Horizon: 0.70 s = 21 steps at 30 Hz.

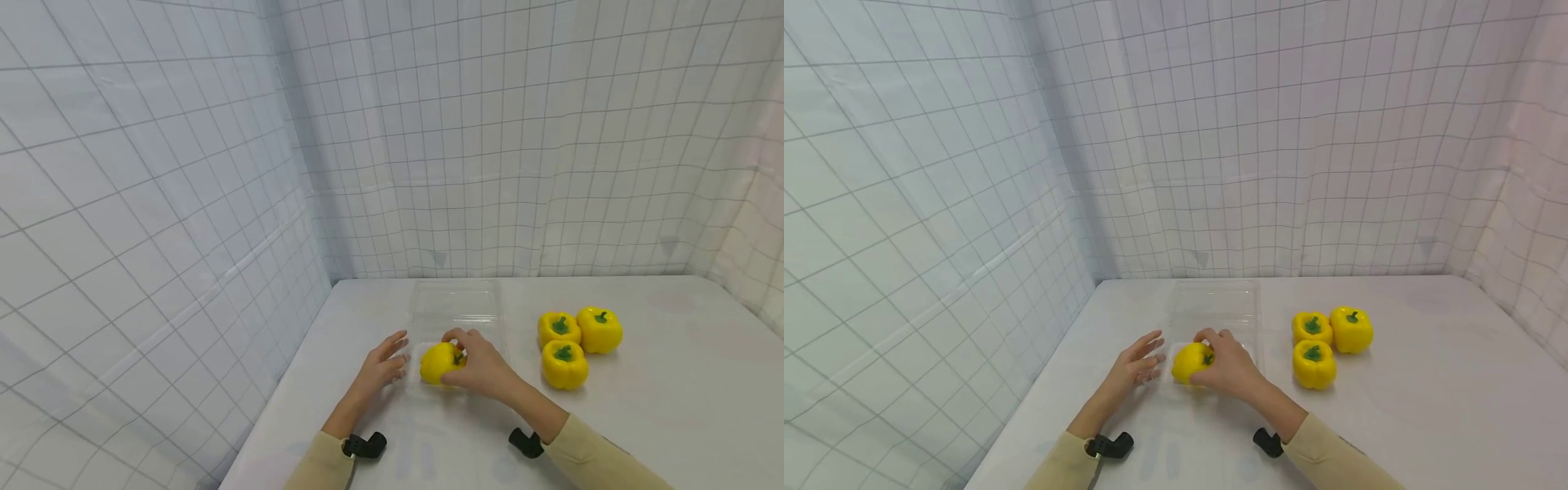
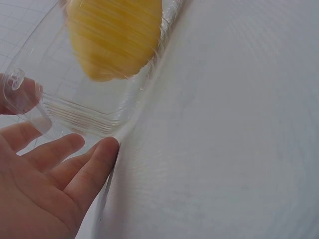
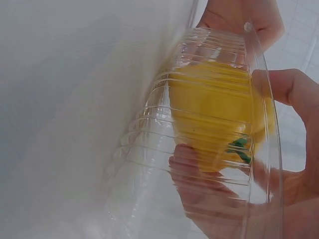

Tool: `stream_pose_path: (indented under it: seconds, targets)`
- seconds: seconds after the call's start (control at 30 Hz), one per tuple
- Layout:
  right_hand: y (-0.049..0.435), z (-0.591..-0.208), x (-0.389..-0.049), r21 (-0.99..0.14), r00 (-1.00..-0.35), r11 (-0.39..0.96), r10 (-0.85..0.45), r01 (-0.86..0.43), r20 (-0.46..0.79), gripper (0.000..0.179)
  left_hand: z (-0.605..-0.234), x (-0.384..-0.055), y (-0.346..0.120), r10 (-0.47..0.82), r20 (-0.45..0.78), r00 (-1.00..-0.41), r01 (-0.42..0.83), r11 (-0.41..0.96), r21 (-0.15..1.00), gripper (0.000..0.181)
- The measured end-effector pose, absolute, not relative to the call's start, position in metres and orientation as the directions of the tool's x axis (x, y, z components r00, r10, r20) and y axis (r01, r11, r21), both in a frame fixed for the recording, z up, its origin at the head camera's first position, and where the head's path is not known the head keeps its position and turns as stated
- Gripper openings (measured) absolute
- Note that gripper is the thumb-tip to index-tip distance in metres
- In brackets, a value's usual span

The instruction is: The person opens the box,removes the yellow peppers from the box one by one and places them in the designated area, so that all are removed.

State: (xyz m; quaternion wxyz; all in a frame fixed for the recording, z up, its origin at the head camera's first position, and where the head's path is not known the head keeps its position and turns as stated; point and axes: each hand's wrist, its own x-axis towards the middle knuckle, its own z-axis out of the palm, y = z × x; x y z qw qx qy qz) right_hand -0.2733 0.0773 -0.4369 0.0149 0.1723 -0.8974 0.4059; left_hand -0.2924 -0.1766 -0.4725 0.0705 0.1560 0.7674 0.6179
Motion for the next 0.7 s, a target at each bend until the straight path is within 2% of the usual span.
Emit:
stream_pose_path:
  seconds: [0.7]
  targets:
    - [0.091, -0.414, -0.266, -0.682, -0.929, 0.633, -0.293, -0.365, 0.225, 0.063, -0.469, -0.291, -0.174, 0.32, 0.081, -0.944, 0.145, 0.18, 0.973, 0.058]
